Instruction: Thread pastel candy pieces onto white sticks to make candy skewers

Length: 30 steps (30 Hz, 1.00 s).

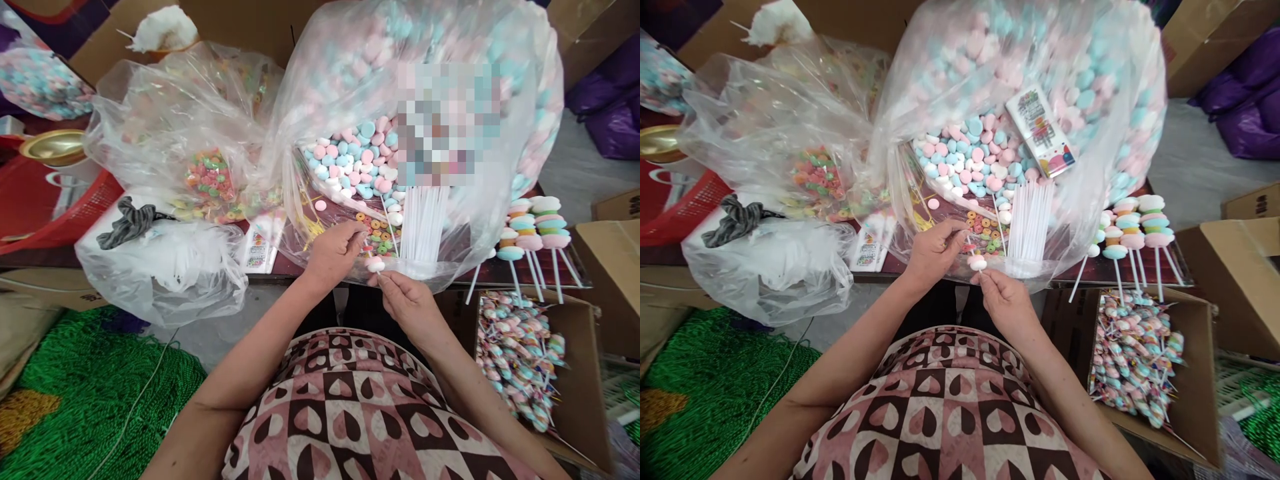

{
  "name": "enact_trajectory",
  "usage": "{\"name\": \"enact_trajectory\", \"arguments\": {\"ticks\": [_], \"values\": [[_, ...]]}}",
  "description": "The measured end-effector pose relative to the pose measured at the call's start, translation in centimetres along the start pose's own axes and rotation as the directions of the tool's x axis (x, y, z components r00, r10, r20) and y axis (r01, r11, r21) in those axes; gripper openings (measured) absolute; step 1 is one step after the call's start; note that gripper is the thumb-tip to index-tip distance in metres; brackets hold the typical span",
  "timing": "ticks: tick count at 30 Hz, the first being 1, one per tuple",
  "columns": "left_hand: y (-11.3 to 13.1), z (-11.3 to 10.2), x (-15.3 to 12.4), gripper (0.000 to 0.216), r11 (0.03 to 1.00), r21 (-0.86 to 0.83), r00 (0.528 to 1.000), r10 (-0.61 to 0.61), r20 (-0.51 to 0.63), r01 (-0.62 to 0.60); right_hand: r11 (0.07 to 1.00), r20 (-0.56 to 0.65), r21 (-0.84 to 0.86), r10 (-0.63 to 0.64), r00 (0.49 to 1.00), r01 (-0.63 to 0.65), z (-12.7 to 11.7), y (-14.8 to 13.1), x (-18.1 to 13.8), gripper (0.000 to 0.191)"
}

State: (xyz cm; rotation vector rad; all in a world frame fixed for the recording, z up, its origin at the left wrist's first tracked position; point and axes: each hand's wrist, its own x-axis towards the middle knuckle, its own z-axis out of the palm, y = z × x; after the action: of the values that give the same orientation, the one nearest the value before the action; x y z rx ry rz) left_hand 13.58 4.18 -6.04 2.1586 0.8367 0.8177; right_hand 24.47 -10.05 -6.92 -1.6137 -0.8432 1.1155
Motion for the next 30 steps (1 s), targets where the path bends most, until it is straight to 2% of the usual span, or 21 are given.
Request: {"name": "enact_trajectory", "arguments": {"ticks": [2, 8, 13, 17, 23, 25, 27, 30], "values": [[-0.1, -0.2, 0.0, 0.016, 0.999, -0.004, 0.999, 0.035, -0.005, -0.035, 1.000, -0.005, -0.003, -0.008, 1.000, 0.008, 0.4, 0.1, -0.1, 0.037], [-0.6, -0.7, -0.2, 0.016, 0.991, -0.129, 0.998, 0.039, -0.048, -0.045, 0.999, -0.042, 0.011, -0.035, 0.999, 0.035, 0.8, -0.4, -0.4, 0.036], [-0.7, -0.7, -0.6, 0.015, 0.994, -0.085, 0.995, 0.064, -0.076, -0.071, 0.999, -0.054, 0.013, -0.052, 0.997, 0.053, 0.9, -0.6, -0.1, 0.035], [0.0, -0.2, -1.4, 0.016, 0.990, -0.110, 0.996, 0.086, -0.003, -0.086, 0.997, -0.072, 0.028, -0.071, 0.995, 0.074, 0.9, -0.3, 0.4, 0.034], [1.2, 0.0, -1.9, 0.024, 0.986, -0.168, 0.994, 0.002, 0.113, 0.017, 0.991, -0.062, 0.126, -0.033, 0.998, 0.041, 0.6, -0.2, 1.0, 0.034], [1.1, -0.2, -1.6, 0.029, 0.978, -0.201, 0.992, -0.029, 0.124, 0.054, 0.979, -0.078, 0.201, -0.009, 0.997, 0.025, 0.1, -0.3, 1.2, 0.034], [0.9, -0.5, -0.7, 0.034, 0.976, -0.200, 0.994, -0.077, 0.075, 0.091, 0.965, -0.126, 0.261, -0.006, 0.992, 0.039, -0.5, -0.5, 1.5, 0.033], [0.2, -0.6, 1.8, 0.032, 0.999, -0.024, 0.999, -0.044, -0.003, 0.044, 0.947, -0.191, 0.312, -0.018, 0.981, 0.079, -1.4, -0.7, 2.0, 0.031]]}}
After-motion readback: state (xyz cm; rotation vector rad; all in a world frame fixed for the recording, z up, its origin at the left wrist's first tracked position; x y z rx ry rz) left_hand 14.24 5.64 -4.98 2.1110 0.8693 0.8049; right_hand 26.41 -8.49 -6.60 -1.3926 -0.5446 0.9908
